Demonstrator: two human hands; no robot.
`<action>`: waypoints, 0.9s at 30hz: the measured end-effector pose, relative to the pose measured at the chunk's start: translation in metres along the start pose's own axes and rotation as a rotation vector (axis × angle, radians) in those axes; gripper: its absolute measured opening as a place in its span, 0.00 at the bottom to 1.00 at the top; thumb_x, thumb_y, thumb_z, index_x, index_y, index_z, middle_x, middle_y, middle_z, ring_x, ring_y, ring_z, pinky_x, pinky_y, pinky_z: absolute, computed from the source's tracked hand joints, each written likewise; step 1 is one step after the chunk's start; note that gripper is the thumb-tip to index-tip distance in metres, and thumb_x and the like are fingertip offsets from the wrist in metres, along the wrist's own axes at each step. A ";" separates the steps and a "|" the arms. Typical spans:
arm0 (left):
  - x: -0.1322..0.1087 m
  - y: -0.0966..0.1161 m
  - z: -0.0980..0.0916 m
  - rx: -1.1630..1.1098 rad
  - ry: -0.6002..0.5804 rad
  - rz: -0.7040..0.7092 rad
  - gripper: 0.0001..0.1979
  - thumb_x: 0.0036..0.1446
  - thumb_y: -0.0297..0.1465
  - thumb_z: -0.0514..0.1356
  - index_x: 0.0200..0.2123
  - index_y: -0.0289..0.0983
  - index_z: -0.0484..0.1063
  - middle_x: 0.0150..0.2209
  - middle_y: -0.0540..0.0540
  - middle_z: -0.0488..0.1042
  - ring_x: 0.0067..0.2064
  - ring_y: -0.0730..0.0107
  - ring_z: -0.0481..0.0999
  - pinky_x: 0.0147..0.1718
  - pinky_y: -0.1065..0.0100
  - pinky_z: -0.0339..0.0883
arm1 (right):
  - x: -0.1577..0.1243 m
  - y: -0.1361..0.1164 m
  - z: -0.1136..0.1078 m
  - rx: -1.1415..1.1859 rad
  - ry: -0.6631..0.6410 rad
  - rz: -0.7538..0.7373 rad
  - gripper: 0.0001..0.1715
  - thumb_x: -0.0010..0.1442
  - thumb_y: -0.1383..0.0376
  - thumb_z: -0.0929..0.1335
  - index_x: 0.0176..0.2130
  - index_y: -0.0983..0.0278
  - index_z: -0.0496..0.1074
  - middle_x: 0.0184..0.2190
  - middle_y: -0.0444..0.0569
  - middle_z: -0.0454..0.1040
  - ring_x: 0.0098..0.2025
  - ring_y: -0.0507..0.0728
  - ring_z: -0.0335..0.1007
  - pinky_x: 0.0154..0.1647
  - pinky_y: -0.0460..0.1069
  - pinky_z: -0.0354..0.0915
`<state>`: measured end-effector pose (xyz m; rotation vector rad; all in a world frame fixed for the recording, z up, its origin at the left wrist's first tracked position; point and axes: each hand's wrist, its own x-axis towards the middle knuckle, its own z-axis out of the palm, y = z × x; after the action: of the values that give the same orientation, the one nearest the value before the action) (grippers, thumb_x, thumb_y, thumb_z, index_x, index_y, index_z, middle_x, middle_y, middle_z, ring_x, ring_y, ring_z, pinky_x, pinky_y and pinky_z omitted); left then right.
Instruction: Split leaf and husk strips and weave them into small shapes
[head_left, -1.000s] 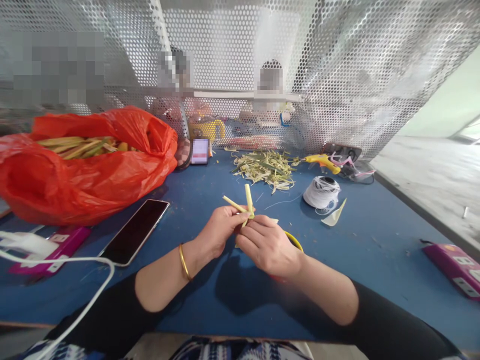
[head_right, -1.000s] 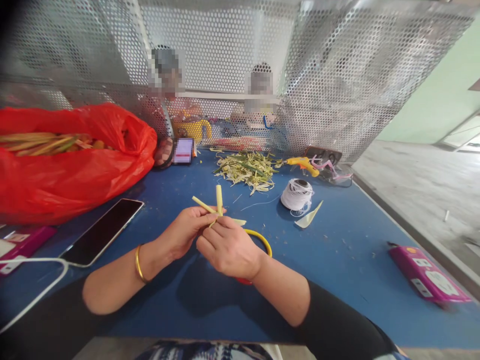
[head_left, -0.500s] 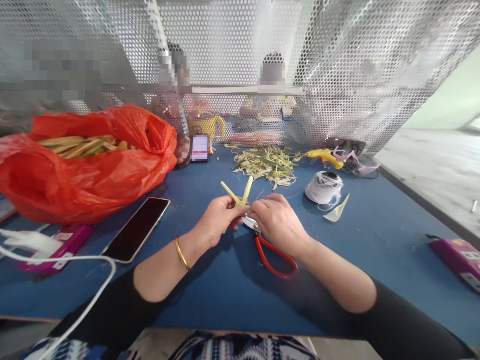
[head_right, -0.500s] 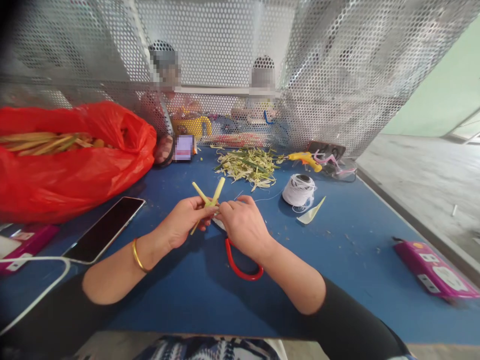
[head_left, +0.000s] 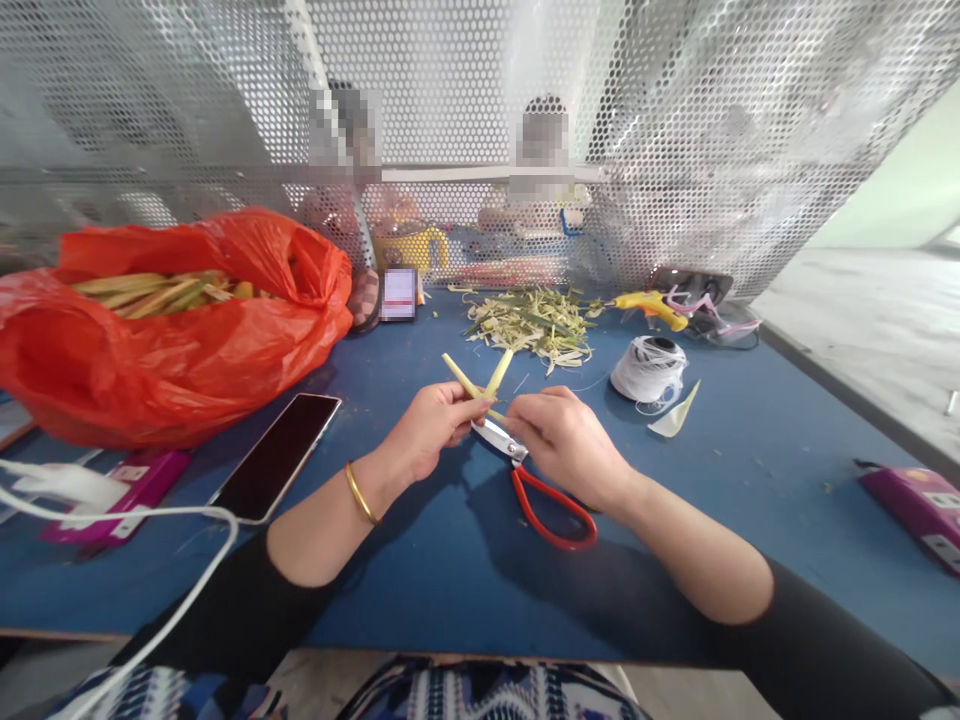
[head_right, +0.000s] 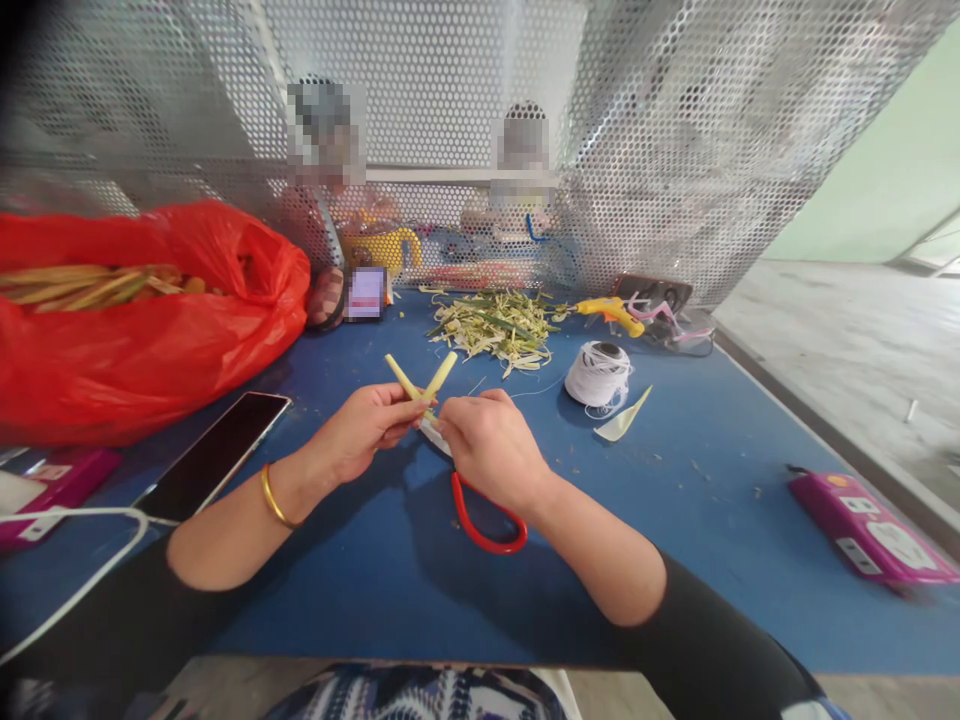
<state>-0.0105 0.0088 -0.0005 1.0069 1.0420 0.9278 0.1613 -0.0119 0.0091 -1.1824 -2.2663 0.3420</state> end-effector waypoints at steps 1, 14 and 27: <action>0.000 0.000 -0.001 -0.005 -0.037 0.000 0.14 0.43 0.36 0.68 0.29 0.32 0.73 0.20 0.53 0.66 0.16 0.87 0.51 0.15 0.75 0.36 | 0.002 0.002 -0.001 0.075 -0.002 0.106 0.21 0.65 0.60 0.60 0.23 0.63 0.66 0.18 0.42 0.66 0.23 0.50 0.58 0.35 0.48 0.55; -0.011 -0.011 0.015 0.165 -0.123 -0.008 0.14 0.44 0.40 0.66 0.25 0.34 0.74 0.15 0.57 0.55 0.18 0.82 0.48 0.18 0.72 0.38 | 0.010 0.012 0.023 1.118 0.220 0.641 0.17 0.39 0.56 0.75 0.20 0.65 0.70 0.16 0.42 0.67 0.20 0.48 0.60 0.25 0.46 0.59; -0.015 -0.016 0.017 0.540 -0.121 0.143 0.16 0.55 0.38 0.56 0.20 0.36 0.72 0.15 0.54 0.60 0.20 0.75 0.57 0.23 0.70 0.49 | 0.007 0.011 0.006 -0.001 0.231 0.077 0.08 0.59 0.62 0.67 0.31 0.61 0.75 0.33 0.47 0.77 0.40 0.57 0.71 0.59 0.61 0.51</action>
<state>0.0046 -0.0132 -0.0093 1.5819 1.1557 0.6983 0.1621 0.0002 0.0015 -1.2438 -2.0271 0.2204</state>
